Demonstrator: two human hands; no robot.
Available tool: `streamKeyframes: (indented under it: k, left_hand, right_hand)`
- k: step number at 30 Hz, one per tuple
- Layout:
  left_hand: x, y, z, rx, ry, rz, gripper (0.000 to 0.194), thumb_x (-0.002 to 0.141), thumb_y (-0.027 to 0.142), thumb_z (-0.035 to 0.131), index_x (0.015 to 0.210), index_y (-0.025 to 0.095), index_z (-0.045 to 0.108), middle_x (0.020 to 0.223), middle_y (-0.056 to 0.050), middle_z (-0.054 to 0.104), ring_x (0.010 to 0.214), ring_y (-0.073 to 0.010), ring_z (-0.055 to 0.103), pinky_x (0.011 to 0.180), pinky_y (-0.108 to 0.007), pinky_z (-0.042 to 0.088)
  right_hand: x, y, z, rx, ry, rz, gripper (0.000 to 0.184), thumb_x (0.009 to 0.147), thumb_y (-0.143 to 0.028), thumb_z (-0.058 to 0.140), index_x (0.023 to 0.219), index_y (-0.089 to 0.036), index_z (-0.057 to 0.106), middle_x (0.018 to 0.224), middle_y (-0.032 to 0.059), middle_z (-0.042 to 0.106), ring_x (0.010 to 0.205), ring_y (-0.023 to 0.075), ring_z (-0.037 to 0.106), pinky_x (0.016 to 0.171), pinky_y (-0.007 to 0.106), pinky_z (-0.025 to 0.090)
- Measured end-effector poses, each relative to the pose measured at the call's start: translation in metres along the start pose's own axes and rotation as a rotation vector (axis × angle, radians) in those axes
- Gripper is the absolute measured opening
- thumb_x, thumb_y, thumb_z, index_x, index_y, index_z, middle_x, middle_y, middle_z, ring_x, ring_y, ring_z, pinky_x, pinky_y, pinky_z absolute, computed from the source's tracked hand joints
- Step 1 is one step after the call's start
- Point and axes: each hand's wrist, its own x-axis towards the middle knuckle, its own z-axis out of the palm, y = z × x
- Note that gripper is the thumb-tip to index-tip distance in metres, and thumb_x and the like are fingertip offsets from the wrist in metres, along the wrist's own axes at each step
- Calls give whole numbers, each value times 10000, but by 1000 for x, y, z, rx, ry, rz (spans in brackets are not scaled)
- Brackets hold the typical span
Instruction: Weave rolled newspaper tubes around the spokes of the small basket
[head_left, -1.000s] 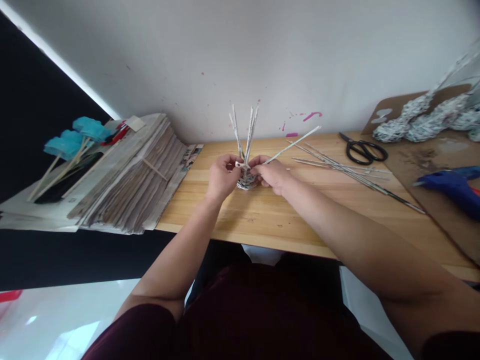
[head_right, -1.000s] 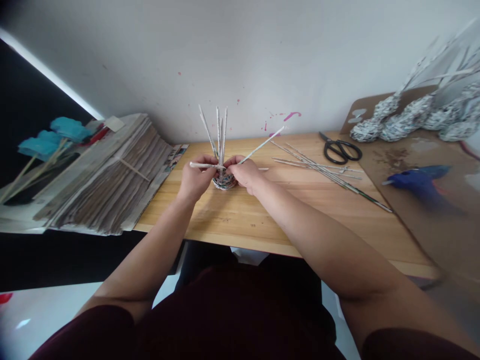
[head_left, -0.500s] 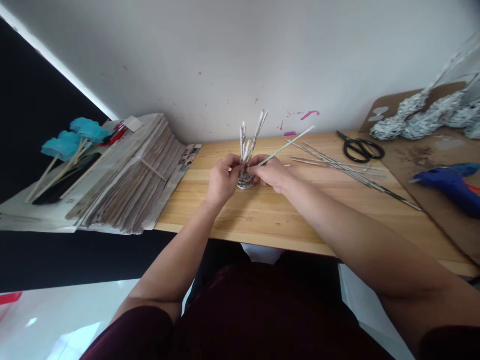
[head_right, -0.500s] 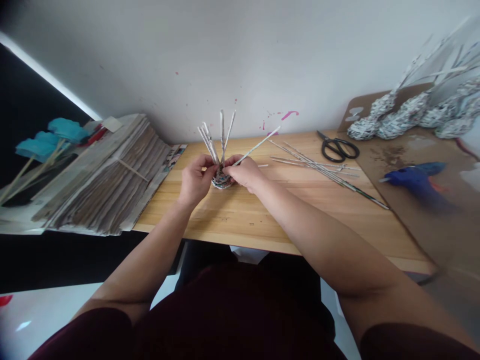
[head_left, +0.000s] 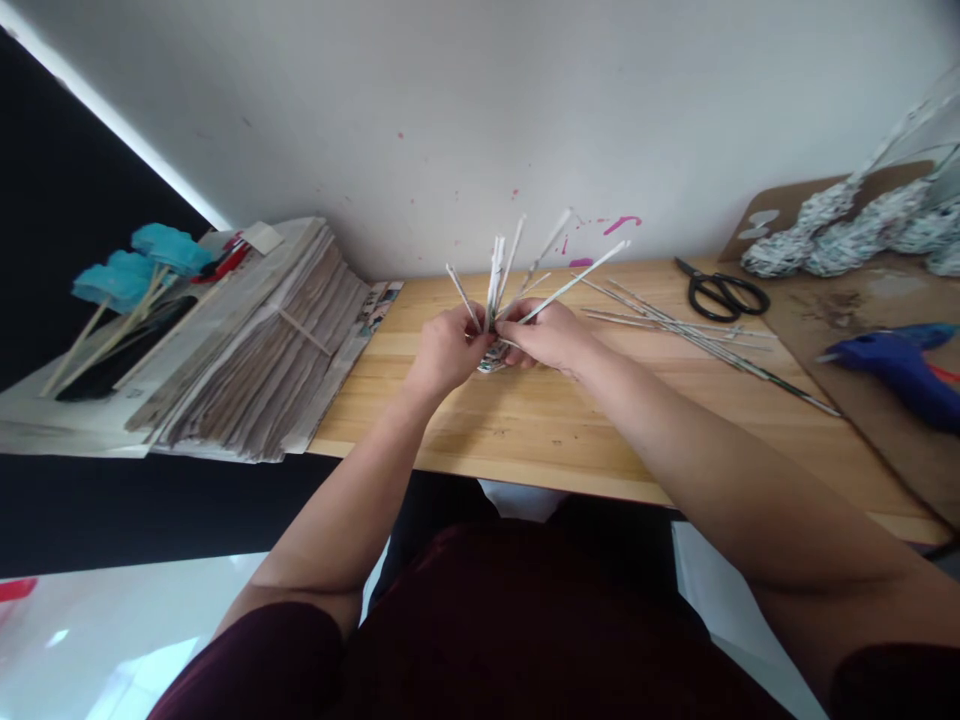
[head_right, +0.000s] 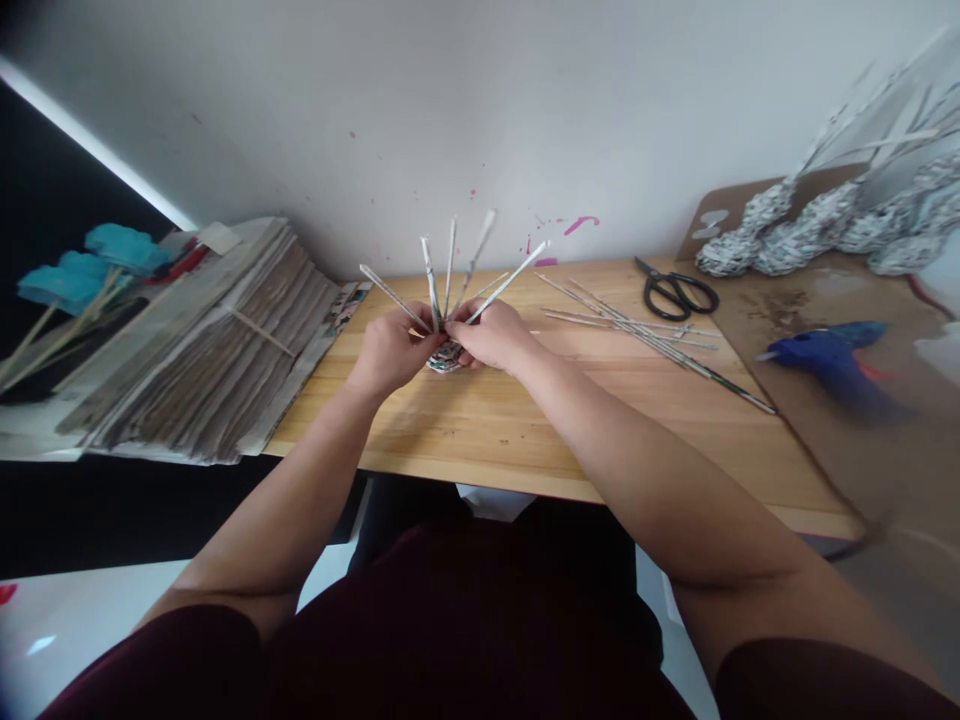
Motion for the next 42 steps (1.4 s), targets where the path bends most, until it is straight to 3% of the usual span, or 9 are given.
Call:
streamKeyframes:
  k: [5, 8, 13, 17, 23, 30, 35, 39, 42]
  left_hand:
    - [1, -3, 3, -69, 16, -27, 30, 778, 214, 678, 768, 189, 665, 756, -2, 723, 682, -151, 649, 675, -264, 495]
    - [3, -6, 4, -163, 2, -42, 50, 758, 205, 690, 776, 185, 648, 751, 4, 715, 682, -143, 646, 673, -257, 503]
    - [5, -9, 3, -262, -39, -57, 128, 714, 206, 718, 808, 172, 638, 741, -4, 709, 675, -142, 637, 662, -258, 510]
    - [7, -8, 0, -287, -70, -62, 140, 725, 233, 704, 843, 164, 676, 778, -24, 738, 712, -157, 663, 683, -269, 512]
    - [8, -2, 0, -175, -3, -119, 117, 699, 206, 679, 807, 162, 684, 678, -4, 680, 632, -141, 593, 614, -259, 442]
    - [12, -6, 4, -394, -65, -174, 210, 637, 205, 727, 833, 147, 681, 649, 10, 643, 590, -113, 550, 591, -238, 428]
    - [11, -7, 3, -321, -39, -169, 197, 647, 259, 771, 781, 150, 677, 655, 4, 651, 600, -121, 552, 585, -246, 410]
    - [9, 0, 2, -188, -26, -146, 161, 663, 252, 765, 760, 154, 681, 659, 5, 666, 615, -132, 571, 588, -251, 403]
    - [7, 4, 1, -145, -11, -141, 113, 673, 225, 748, 741, 153, 692, 651, 4, 678, 616, -135, 580, 588, -249, 404]
  right_hand:
    - [0, -4, -11, -303, 147, -242, 116, 838, -288, 738, 824, -190, 678, 746, 53, 730, 725, 212, 703, 675, 321, 526]
    - [2, -1, -13, -335, 185, -338, 103, 844, -285, 709, 836, -183, 703, 780, 45, 736, 764, 202, 689, 724, 316, 496]
    - [9, 13, -7, -197, 88, -334, 139, 851, -296, 706, 901, -167, 715, 850, 45, 763, 753, 170, 680, 690, 279, 476]
    - [13, 20, -4, -202, 98, -307, 121, 840, -281, 711, 853, -161, 697, 808, 44, 749, 721, 169, 665, 656, 277, 457]
    - [14, 21, -3, -138, 81, -306, 118, 853, -282, 704, 865, -166, 686, 818, 44, 750, 735, 176, 683, 652, 276, 480]
    - [13, 19, -7, -68, 17, -288, 166, 848, -317, 740, 918, -168, 720, 798, 57, 760, 692, 189, 689, 648, 312, 522]
    - [16, 17, -19, -58, -67, -372, 123, 799, -250, 783, 878, -195, 706, 767, 35, 752, 687, 191, 697, 641, 321, 544]
    - [15, 11, -21, -66, -31, -306, 102, 836, -258, 762, 810, -185, 696, 685, 38, 717, 620, 189, 689, 606, 329, 551]
    - [12, 6, -15, 54, -15, -237, 105, 845, -208, 752, 815, -186, 654, 673, 34, 708, 594, 186, 692, 550, 308, 548]
